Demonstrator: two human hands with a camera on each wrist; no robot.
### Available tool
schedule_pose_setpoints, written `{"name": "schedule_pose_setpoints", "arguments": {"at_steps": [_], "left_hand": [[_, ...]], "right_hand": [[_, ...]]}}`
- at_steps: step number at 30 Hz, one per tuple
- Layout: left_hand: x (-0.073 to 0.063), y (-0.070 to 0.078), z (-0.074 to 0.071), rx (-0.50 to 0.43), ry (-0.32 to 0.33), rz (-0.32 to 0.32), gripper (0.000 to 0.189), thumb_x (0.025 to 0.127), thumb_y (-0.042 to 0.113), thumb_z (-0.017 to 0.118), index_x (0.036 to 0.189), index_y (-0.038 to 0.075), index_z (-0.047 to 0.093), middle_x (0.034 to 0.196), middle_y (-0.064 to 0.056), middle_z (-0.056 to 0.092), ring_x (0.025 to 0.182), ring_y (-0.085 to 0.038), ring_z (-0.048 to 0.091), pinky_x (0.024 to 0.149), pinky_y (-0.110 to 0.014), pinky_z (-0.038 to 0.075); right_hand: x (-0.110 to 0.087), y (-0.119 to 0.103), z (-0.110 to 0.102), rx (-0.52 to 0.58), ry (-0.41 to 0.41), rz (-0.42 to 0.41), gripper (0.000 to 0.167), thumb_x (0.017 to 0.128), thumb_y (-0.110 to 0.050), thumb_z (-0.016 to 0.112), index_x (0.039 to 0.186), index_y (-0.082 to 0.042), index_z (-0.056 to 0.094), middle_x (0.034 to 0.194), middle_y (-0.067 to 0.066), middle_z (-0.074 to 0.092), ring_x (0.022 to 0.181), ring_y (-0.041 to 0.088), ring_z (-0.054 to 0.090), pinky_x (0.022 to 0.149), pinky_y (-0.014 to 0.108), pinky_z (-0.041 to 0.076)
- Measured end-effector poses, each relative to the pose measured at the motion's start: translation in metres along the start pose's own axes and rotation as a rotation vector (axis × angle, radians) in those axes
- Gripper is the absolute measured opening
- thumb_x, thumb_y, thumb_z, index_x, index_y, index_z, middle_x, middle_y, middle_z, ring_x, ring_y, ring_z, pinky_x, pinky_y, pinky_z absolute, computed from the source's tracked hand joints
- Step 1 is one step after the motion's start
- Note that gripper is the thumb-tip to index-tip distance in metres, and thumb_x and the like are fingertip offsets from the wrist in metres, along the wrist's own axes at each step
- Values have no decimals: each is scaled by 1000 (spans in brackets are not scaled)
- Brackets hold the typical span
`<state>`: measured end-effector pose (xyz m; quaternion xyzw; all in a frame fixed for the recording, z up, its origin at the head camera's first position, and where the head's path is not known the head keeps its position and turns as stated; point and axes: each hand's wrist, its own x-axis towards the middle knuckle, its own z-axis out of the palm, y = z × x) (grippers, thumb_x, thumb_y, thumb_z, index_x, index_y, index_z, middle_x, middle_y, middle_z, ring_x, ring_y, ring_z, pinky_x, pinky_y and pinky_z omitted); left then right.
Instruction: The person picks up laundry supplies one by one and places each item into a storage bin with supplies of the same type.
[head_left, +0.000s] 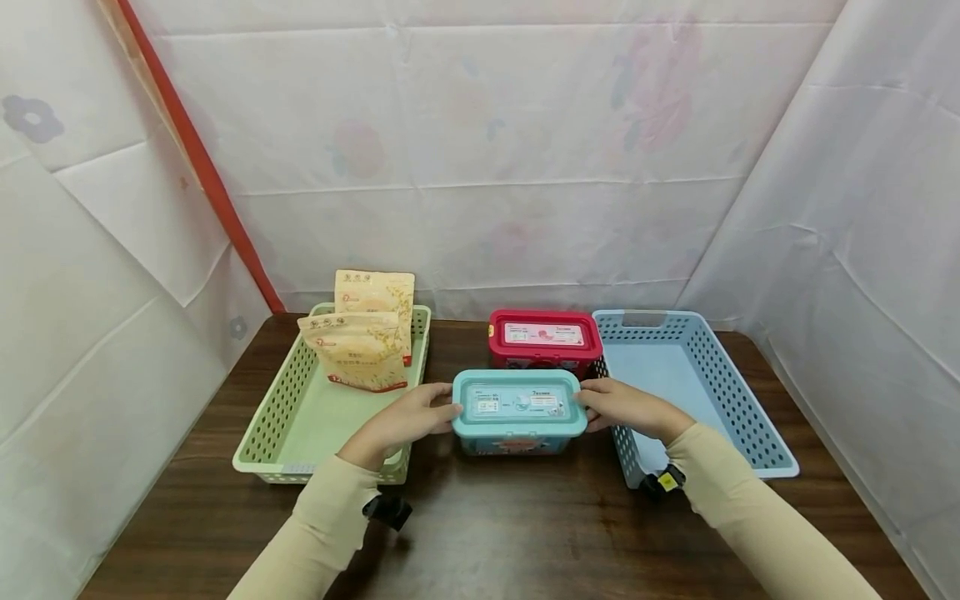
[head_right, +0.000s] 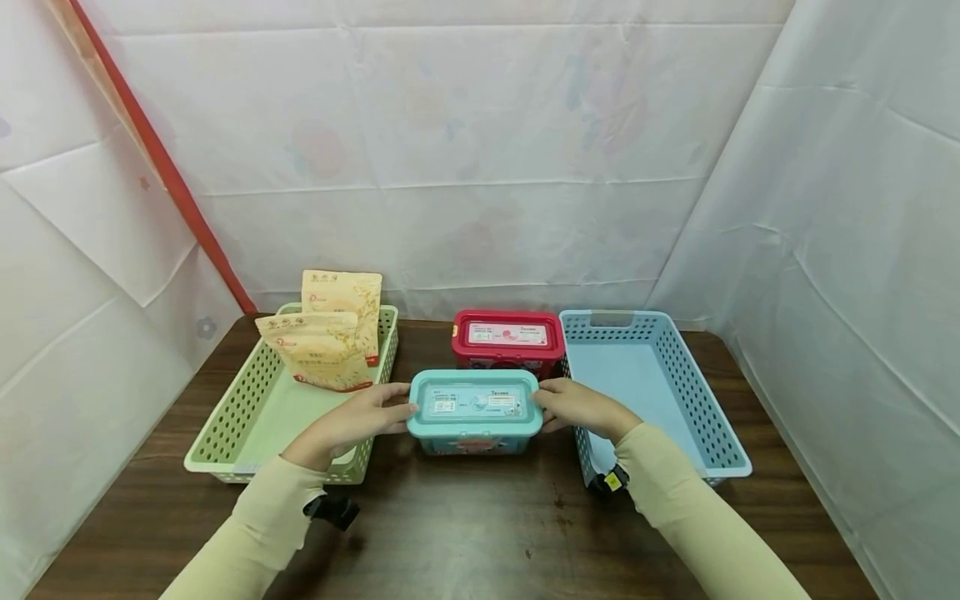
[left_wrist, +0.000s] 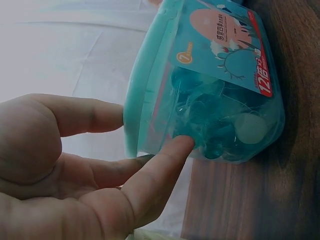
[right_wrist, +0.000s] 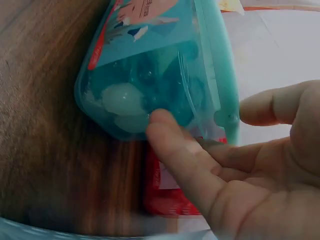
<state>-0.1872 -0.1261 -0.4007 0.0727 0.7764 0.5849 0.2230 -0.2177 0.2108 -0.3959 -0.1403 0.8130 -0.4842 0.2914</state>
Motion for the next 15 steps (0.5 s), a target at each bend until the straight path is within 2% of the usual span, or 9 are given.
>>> {"name": "schedule_pose_setpoints", "arguments": {"at_steps": [4,9,15], "left_hand": [[0,0,2,27,21,-9,61,104,11,53,150,-17,24,141,-30,47,117,-33,61,94,-42,53],[2,-3,5,24,43,3,60,102,11,51,149,-16,27,133,-27,54,107,-28,65,91,-45,55],[3,-2,7,-10,37,12,57,101,10,49,148,-15,29,125,-25,58,98,-27,67,86,-47,57]], "right_hand": [[-1,1,2,52,-13,-10,47,107,-19,43,138,16,42,113,18,63,92,23,64,89,48,56],[-3,1,3,97,-27,-15,48,108,-18,43,140,18,38,112,19,61,91,22,62,89,48,56],[-3,1,4,140,-21,-8,49,108,-16,42,141,19,34,115,20,59,91,20,60,90,48,55]]}}
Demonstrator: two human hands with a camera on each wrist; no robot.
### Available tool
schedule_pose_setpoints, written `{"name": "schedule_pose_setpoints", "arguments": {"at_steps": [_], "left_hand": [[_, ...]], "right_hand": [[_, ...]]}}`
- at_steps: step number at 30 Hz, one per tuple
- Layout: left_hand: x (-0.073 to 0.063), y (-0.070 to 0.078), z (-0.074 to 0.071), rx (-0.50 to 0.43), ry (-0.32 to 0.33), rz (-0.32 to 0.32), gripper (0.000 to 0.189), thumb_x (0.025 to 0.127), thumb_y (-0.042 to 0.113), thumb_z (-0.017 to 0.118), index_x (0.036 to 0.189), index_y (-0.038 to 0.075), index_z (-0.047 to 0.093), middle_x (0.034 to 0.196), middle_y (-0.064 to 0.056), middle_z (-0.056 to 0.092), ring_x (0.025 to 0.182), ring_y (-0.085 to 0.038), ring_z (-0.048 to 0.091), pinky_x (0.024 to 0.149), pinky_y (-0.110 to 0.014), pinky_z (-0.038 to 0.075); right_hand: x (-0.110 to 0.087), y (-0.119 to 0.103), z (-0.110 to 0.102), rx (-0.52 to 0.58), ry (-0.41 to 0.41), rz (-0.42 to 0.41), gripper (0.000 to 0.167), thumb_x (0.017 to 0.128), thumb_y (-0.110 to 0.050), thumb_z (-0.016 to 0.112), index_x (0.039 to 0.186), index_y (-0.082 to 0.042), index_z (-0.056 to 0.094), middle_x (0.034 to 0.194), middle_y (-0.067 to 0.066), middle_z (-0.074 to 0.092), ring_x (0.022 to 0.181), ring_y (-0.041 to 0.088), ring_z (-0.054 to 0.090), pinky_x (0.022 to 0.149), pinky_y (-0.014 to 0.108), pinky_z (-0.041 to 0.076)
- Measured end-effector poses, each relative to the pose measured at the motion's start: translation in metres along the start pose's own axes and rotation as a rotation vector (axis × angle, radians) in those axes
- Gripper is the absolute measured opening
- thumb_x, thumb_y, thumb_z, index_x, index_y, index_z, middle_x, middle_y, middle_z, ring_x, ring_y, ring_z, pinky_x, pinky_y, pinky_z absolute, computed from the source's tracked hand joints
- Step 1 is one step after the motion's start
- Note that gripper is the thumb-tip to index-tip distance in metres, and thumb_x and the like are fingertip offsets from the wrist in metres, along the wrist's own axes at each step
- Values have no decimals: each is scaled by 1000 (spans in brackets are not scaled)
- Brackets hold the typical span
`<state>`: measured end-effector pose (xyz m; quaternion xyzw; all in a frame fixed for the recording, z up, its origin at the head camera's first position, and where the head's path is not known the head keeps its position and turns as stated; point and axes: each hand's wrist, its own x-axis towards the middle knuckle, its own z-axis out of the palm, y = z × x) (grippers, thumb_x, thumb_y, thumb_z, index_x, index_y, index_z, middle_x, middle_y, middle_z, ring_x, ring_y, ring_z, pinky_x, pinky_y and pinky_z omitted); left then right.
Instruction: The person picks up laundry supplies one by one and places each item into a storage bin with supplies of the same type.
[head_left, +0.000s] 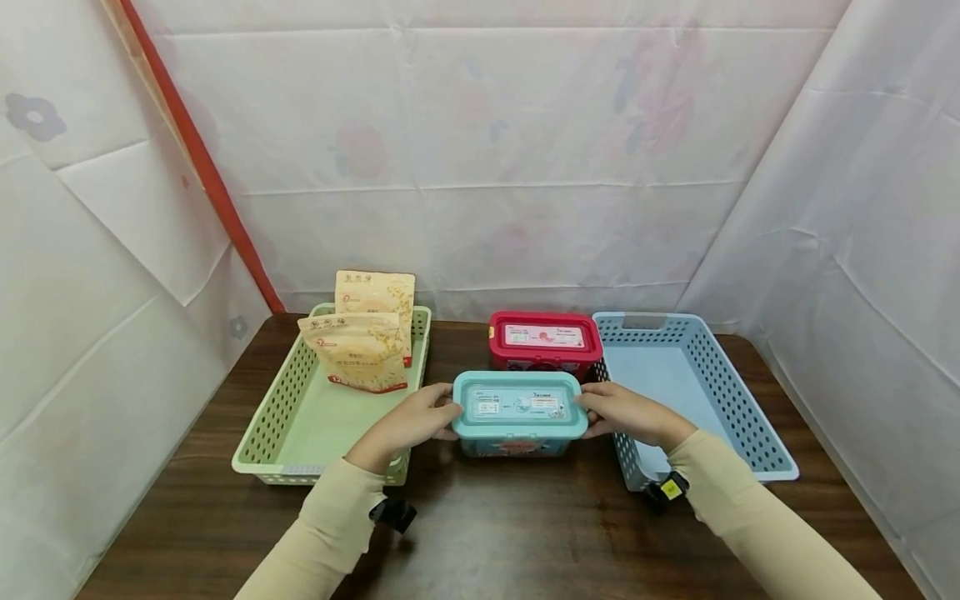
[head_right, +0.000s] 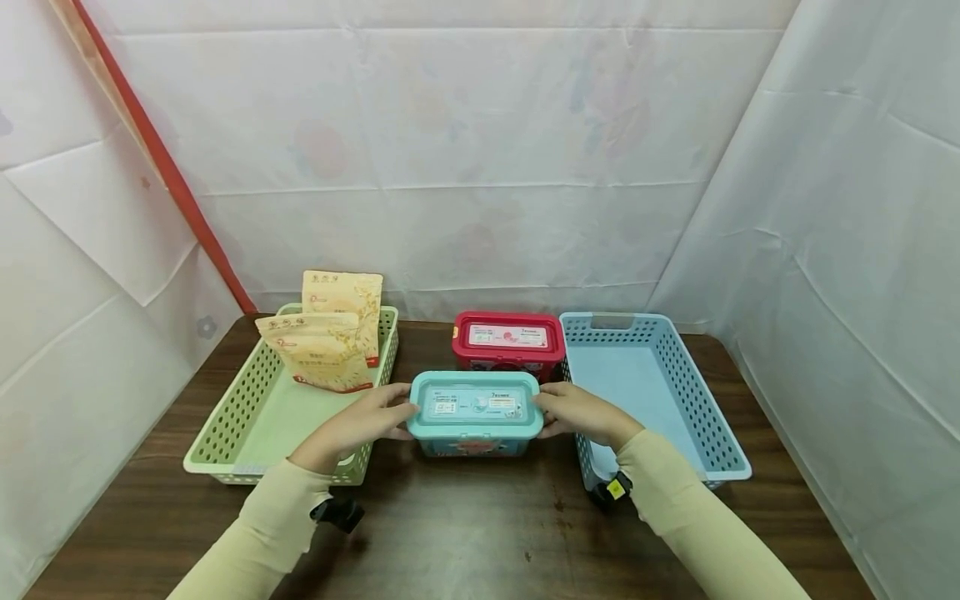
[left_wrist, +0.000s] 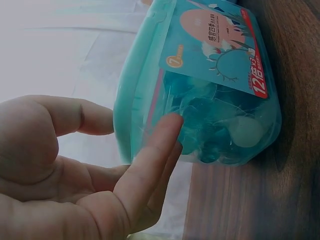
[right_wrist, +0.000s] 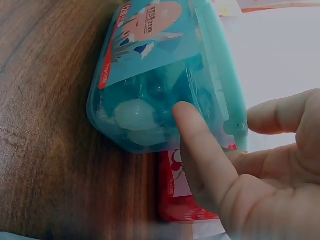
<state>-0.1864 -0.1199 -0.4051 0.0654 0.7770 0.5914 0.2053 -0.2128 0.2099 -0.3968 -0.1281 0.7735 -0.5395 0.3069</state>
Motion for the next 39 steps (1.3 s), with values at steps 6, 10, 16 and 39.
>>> {"name": "schedule_pose_setpoints", "arguments": {"at_steps": [6,10,16,39], "left_hand": [[-1,1,1,-2,6,6,56,100,10,49,147,-15,30,124,-25,58,97,-26,68,86,-47,57],[-1,1,0,18,7,13,57,100,10,50,147,-15,30,125,-24,57,96,-26,68,86,-47,57],[-1,2,-1,21,-11,26,57,100,9,50,147,-17,30,125,-24,57,97,-25,67,87,-48,56],[1,2,-4,-16,-39,10,56,101,7,51,146,-18,29,126,-27,56,95,-26,68,88,-48,56]], "right_hand": [[0,1,0,13,-2,2,49,109,-16,41,142,19,33,117,21,58,93,20,59,91,47,55],[0,1,-1,22,-8,3,51,109,-17,41,144,19,30,121,22,56,96,21,60,94,49,53],[-1,3,-3,31,-14,-6,51,109,-17,42,144,19,30,123,23,56,99,21,62,95,49,52],[-3,7,-5,79,-37,-29,52,109,-15,41,146,19,26,126,23,58,105,23,64,92,39,55]]}}
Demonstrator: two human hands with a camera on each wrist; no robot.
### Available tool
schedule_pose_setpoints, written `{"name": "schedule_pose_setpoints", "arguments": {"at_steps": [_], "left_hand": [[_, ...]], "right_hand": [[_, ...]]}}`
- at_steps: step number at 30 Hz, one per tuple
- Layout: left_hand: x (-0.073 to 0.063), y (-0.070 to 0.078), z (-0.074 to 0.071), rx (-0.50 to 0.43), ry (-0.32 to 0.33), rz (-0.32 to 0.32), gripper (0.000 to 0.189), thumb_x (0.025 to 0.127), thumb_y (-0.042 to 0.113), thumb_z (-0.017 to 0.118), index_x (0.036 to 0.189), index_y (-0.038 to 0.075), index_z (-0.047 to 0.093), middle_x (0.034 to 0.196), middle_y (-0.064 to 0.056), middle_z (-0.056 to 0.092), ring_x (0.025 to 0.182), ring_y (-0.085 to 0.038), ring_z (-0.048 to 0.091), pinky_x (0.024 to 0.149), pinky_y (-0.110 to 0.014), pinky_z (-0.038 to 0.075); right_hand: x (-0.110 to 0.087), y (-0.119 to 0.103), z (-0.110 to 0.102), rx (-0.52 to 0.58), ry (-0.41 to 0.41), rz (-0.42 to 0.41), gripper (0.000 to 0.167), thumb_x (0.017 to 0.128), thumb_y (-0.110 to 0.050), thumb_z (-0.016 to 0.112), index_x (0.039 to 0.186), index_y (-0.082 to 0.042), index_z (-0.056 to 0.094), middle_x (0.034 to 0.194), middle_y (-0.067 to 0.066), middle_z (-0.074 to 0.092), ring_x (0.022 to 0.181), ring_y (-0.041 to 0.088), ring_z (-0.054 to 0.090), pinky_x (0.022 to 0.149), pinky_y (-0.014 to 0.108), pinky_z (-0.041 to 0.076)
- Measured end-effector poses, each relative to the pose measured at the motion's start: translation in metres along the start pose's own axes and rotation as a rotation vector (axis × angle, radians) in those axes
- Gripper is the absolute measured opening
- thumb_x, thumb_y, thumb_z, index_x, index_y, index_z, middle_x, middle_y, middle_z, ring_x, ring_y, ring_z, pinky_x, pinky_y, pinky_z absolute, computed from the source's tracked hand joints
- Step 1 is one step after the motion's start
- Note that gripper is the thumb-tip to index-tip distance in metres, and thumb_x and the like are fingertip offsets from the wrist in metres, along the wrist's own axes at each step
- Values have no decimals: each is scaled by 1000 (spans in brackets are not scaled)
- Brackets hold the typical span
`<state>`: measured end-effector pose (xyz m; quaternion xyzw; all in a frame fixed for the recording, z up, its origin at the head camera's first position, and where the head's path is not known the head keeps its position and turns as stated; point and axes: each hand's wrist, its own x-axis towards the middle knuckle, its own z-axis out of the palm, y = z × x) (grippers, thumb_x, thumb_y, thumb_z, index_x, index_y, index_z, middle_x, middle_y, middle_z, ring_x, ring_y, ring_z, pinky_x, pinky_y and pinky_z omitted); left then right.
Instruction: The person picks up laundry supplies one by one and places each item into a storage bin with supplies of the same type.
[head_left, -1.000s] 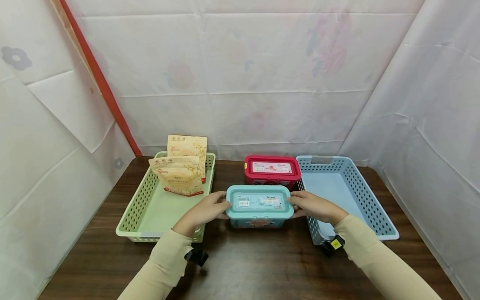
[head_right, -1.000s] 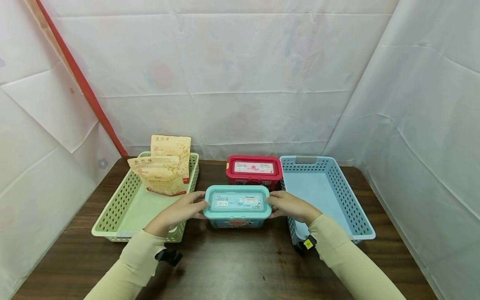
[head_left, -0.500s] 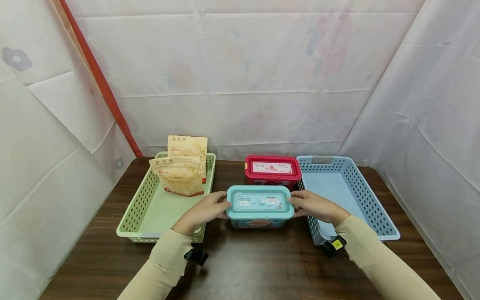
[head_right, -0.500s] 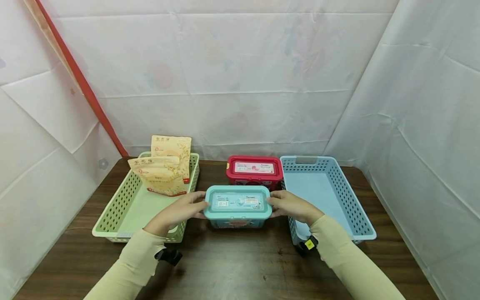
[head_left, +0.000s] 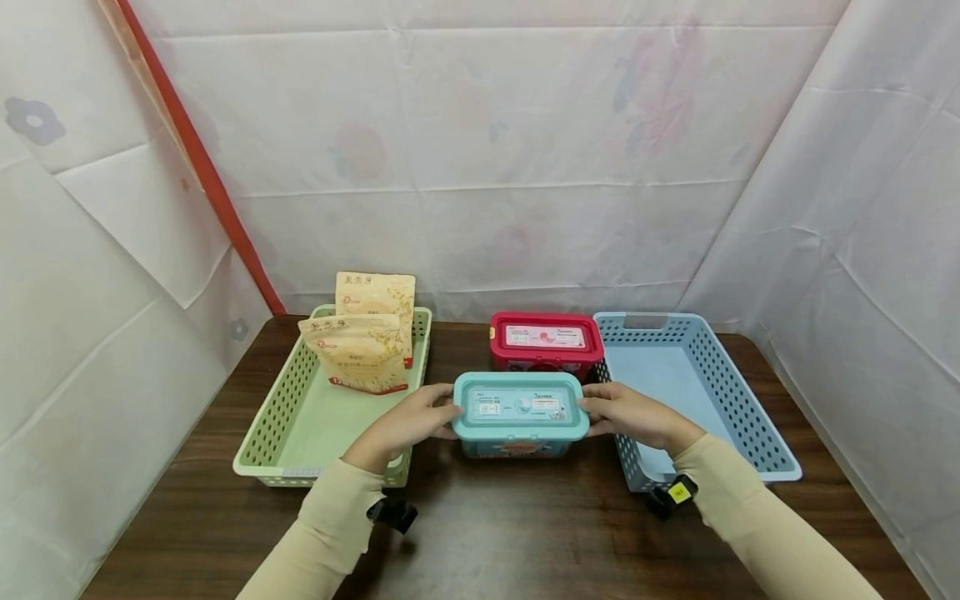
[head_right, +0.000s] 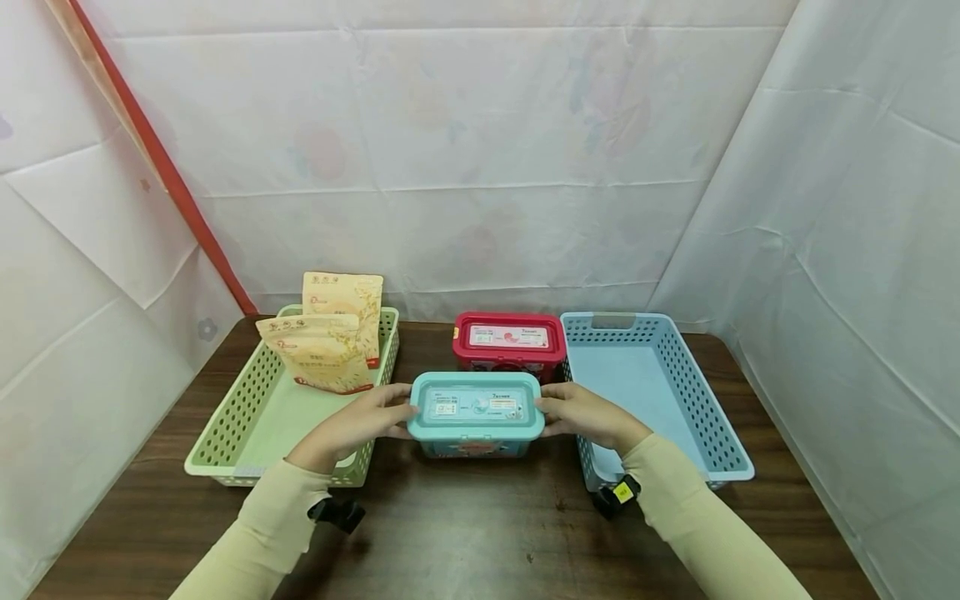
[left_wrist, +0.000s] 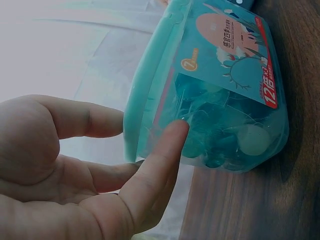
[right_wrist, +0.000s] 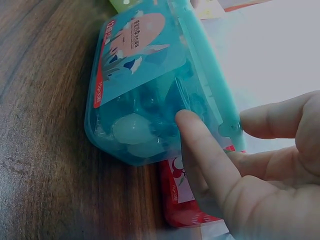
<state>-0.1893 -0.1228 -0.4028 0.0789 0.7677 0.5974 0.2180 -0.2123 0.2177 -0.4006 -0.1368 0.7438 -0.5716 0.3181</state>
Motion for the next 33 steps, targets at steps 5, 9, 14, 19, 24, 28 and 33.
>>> {"name": "schedule_pose_setpoints", "arguments": {"at_steps": [5,9,14,19,24,28,33], "left_hand": [[-1,0,-3,-41,-19,14,56,101,6,52,146,-19,29,126,-28,57,96,-26,68,88,-45,56],[-4,0,-6,-94,-38,33,56,101,6,56,145,-18,31,124,-27,58,98,-25,67,89,-45,56],[-6,2,-9,-158,-35,59,57,100,9,60,146,-15,35,126,-26,57,101,-25,67,90,-43,55],[-7,5,-13,-248,-31,107,61,98,10,63,147,-12,36,125,-25,57,104,-25,66,93,-43,54],[-8,10,-14,-311,-10,133,65,96,12,67,149,-10,35,115,-18,63,102,-22,67,95,-45,52],[-10,14,-13,-350,1,142,63,96,11,67,148,-9,37,113,-15,64,102,-22,67,95,-43,53],[-12,18,-14,-372,17,138,63,97,13,67,149,-7,39,114,-14,64,102,-20,68,95,-42,53]], "right_hand": [[-1,1,-3,20,-2,-14,55,109,-16,42,148,19,24,128,23,57,107,23,64,94,41,54],[-4,4,-6,53,8,-34,58,109,-18,44,149,18,22,129,23,57,107,21,64,94,39,54],[-8,2,-6,86,42,-71,62,107,-19,50,148,20,23,127,21,58,102,18,65,91,34,55],[-15,-5,-5,110,111,-78,65,106,-20,52,149,18,22,129,24,56,101,16,64,91,34,55],[-20,-13,-6,147,158,-92,64,106,-21,53,150,16,25,121,16,62,100,17,66,91,35,55],[-24,-17,-7,172,179,-99,63,106,-22,53,150,15,26,117,12,64,99,16,66,88,31,56],[-25,-21,-7,198,201,-104,63,106,-22,54,150,14,28,117,10,65,97,15,67,87,31,57]]}}
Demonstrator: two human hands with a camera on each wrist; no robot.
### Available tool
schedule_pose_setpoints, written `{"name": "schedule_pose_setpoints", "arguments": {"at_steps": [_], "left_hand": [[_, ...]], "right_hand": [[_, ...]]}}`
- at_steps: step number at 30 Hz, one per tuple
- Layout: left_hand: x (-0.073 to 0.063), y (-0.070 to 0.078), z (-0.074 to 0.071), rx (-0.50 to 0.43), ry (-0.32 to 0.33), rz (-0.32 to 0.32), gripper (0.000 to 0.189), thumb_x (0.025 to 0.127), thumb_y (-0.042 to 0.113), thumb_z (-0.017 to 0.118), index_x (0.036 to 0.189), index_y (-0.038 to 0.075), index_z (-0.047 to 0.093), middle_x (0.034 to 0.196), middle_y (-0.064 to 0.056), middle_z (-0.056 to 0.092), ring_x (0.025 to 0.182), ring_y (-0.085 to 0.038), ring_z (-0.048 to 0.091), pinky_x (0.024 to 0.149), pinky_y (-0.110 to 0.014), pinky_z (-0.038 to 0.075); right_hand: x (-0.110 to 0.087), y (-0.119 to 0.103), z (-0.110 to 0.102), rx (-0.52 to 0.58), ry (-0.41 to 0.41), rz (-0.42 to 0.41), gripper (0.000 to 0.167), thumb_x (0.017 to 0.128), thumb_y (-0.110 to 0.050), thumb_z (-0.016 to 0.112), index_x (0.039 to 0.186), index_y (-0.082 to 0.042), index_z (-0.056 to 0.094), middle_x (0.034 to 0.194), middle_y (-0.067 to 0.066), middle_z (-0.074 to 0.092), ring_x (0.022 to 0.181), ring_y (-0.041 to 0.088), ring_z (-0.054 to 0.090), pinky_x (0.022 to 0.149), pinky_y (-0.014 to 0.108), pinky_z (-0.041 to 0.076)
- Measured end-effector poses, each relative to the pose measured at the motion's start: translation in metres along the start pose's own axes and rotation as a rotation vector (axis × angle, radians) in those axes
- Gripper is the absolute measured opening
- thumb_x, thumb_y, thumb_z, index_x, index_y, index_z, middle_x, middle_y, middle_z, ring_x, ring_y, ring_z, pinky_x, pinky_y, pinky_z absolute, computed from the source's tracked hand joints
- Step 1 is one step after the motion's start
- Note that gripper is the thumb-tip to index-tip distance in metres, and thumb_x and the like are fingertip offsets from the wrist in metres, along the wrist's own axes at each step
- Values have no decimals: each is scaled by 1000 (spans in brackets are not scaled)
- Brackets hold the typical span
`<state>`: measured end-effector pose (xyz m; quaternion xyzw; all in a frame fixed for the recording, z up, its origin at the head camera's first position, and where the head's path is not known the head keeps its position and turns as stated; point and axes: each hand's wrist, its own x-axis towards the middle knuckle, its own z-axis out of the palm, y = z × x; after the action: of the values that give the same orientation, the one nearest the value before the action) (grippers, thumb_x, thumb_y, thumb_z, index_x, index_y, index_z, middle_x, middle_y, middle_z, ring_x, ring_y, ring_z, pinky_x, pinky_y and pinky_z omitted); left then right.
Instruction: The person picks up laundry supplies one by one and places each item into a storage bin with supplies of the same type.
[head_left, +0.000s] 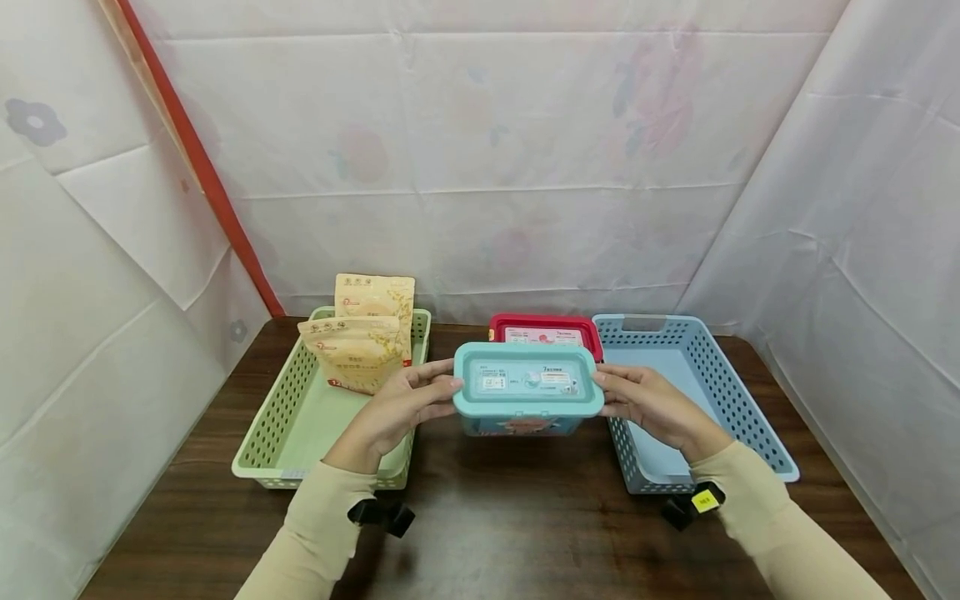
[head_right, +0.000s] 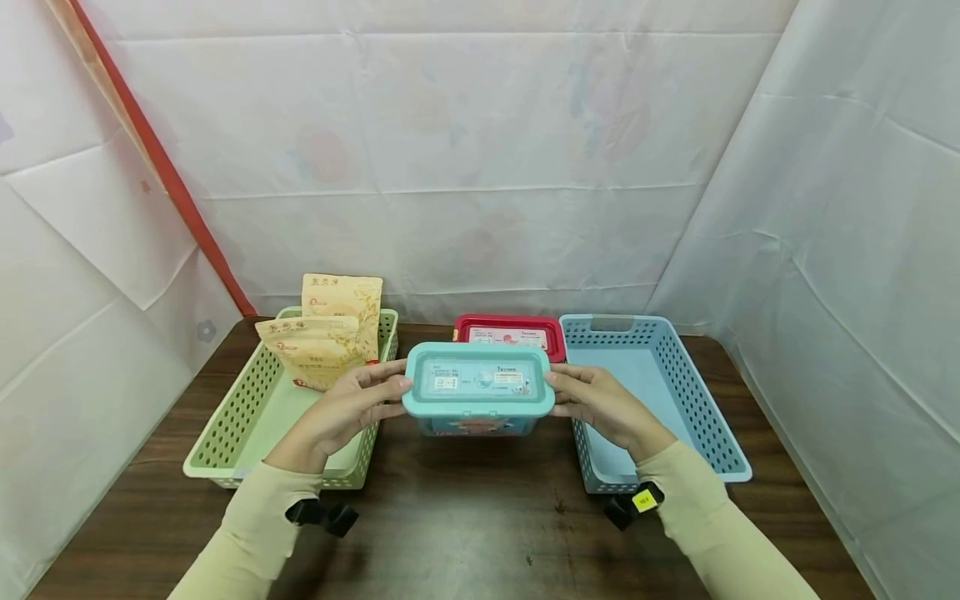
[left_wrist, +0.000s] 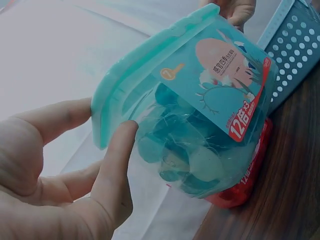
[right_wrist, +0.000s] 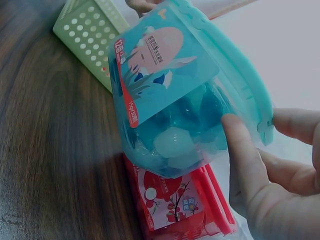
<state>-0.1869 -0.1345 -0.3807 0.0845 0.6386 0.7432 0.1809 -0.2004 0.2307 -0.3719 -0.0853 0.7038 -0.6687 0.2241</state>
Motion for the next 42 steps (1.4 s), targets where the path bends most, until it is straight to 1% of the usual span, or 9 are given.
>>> {"name": "schedule_pose_setpoints", "arguments": {"at_steps": [7,10,17,23,30,33,38,40,42], "left_hand": [[-1,5,4,-24,31,-12,61,97,16,67,149,-4,41,125,-16,62,103,-17,67,89,-33,56],[-1,7,6,-49,34,-11,60,98,16,66,149,-4,42,129,-16,61,105,-17,67,89,-31,55],[1,12,10,-104,27,-2,57,99,16,66,149,-2,43,130,-16,62,108,-19,66,91,-31,55],[4,15,15,-107,21,5,57,100,15,65,149,-2,42,135,-18,58,111,-20,65,92,-32,54],[10,18,24,-102,-8,17,56,101,14,63,150,-1,41,141,-20,53,114,-21,64,92,-32,54],[13,20,29,-109,-13,21,55,101,13,62,150,0,42,142,-19,53,114,-20,64,92,-32,54],[19,20,38,-128,-27,28,54,100,12,63,149,1,44,140,-19,54,113,-20,64,92,-32,54],[22,19,42,-138,-32,29,54,100,10,63,149,0,45,138,-18,56,111,-19,65,92,-32,55],[24,19,46,-143,-36,30,53,100,9,62,149,0,45,134,-18,59,109,-18,66,92,-33,55]], "right_hand": [[-2,-4,1,22,32,-18,61,106,-23,54,148,15,32,111,7,68,95,14,67,86,30,57],[-3,-5,0,40,45,-22,60,106,-23,54,147,16,33,109,7,69,95,14,68,86,30,57],[-5,-9,-3,72,51,-59,58,106,-21,54,146,17,35,112,7,69,97,15,68,83,28,57],[-6,-9,-8,88,52,-69,58,106,-21,54,146,17,34,112,7,69,98,16,68,85,30,57],[-10,-7,-17,96,70,-80,52,106,-20,54,143,14,42,113,7,69,100,17,68,87,30,56],[-13,-8,-22,100,64,-108,43,107,-19,52,139,10,51,115,7,69,102,17,68,89,30,56],[-18,-8,-31,119,68,-148,23,107,-17,51,121,-9,68,116,6,70,104,17,68,89,31,55],[-21,-8,-35,123,77,-157,22,107,-16,51,116,-15,71,115,5,70,104,17,68,89,30,55],[-23,-8,-38,125,86,-162,23,107,-16,51,114,-18,72,115,4,70,104,15,68,89,30,55]]}}
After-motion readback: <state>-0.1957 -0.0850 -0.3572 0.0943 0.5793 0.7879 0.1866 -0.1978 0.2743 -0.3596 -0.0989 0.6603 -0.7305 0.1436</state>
